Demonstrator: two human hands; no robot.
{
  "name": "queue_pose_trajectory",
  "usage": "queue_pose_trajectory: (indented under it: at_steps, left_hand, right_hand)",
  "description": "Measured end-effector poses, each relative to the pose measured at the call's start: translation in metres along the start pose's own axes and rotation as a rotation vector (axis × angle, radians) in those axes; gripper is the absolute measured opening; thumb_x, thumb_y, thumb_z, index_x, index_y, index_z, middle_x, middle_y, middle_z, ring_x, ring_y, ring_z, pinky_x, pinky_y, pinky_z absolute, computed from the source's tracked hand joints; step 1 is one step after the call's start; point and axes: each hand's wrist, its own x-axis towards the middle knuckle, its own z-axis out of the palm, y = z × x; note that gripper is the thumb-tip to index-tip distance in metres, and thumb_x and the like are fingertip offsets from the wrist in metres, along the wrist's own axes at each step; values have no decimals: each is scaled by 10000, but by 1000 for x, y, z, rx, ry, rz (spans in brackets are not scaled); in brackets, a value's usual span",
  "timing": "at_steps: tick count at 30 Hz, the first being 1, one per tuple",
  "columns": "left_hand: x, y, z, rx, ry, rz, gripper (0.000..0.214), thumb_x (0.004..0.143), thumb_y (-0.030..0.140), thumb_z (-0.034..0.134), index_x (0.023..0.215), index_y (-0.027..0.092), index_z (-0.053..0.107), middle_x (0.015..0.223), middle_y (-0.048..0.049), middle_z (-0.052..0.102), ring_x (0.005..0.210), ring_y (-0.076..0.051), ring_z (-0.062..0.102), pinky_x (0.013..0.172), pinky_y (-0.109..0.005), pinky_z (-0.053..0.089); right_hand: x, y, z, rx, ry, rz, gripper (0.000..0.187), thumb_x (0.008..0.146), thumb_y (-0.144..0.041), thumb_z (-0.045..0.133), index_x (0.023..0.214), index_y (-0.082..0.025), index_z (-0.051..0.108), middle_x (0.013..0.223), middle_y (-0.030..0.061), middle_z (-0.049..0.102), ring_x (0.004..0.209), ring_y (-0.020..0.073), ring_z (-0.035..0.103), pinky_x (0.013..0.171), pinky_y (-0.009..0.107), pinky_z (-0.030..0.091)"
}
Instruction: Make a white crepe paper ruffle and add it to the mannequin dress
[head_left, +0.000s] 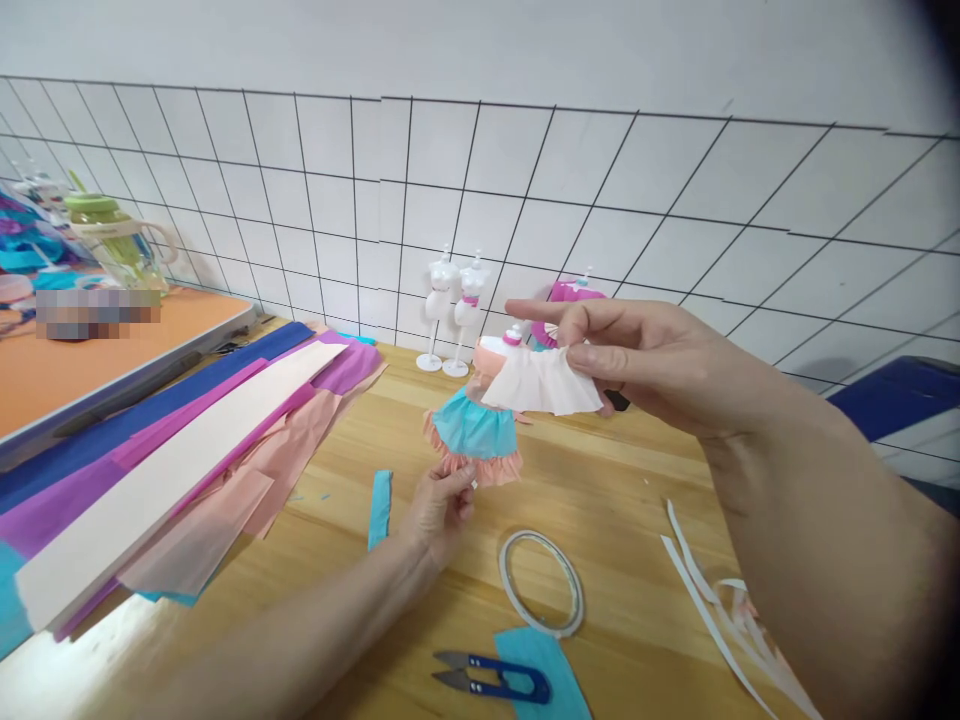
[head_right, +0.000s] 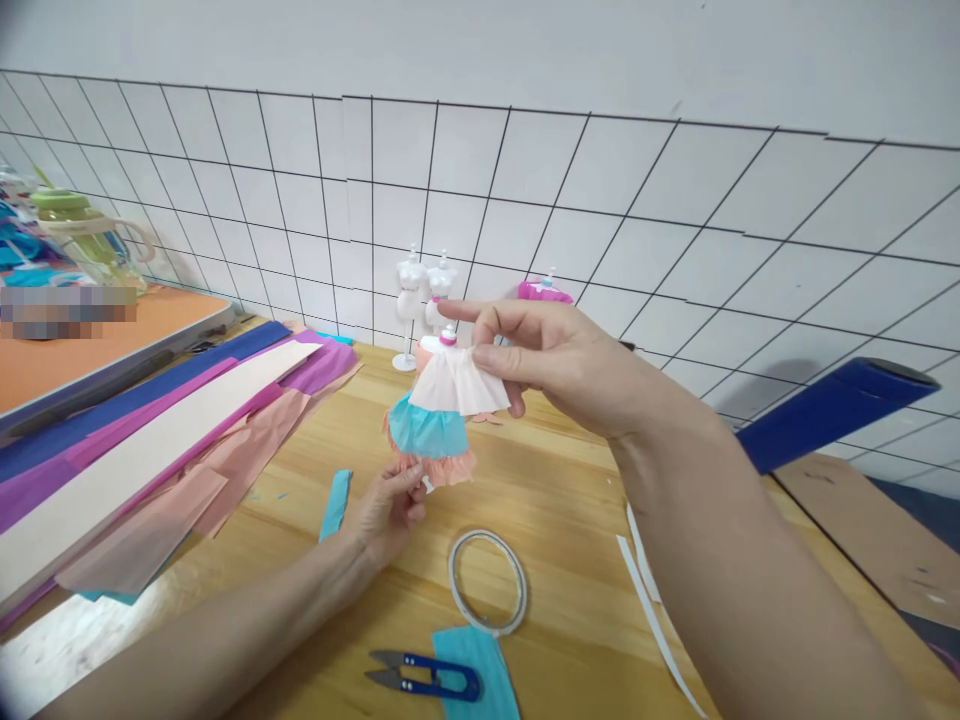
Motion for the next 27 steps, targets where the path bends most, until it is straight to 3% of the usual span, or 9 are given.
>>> queue_pose_trajectory:
  at_steps: [6, 11, 21, 27]
  left_hand:
    - [-4, -2, -1, -21, -87, -18, 478, 457, 273, 861, 694, 167, 459, 483, 110, 380, 369, -1, 272, 359, -139, 137]
    - [1, -5, -2, -8, -103, -45, 444, 480, 265, 851, 669, 143, 468, 487, 99, 399, 356, 17, 234, 357, -142, 105]
    - [8, -3, -4, 18, -41, -60, 398, 475, 228, 851, 633, 134, 498, 482, 83, 420, 370, 0, 297, 359, -150, 112]
    - [6, 0, -8, 11, -58, -79, 366, 476, 204, 857, 690, 112, 575, 558, 46, 488, 437, -21, 382, 371, -145, 170]
  right_hand:
    - [-1, -1, 0, 4, 14, 47, 170, 730, -368, 717, 651, -253, 619, 827, 85, 720, 1201, 368, 502, 694, 419, 560]
    - [0, 0, 0, 28, -32, 66, 168, 784, -349, 664, 666, -253, 593, 752, 63, 703, 1160, 353, 539, 713, 426, 545]
    - [-1, 1, -1, -17, -20, 6, 197, 800, -345, 642, 633, -259, 585, 748, 55, 693, 1363, 325, 283, 842, 443, 493]
    - [0, 3, -2, -9, -20, 25, 168, 789, -338, 656, 659, -253, 593, 867, 49, 705, 1330, 347, 342, 827, 441, 495]
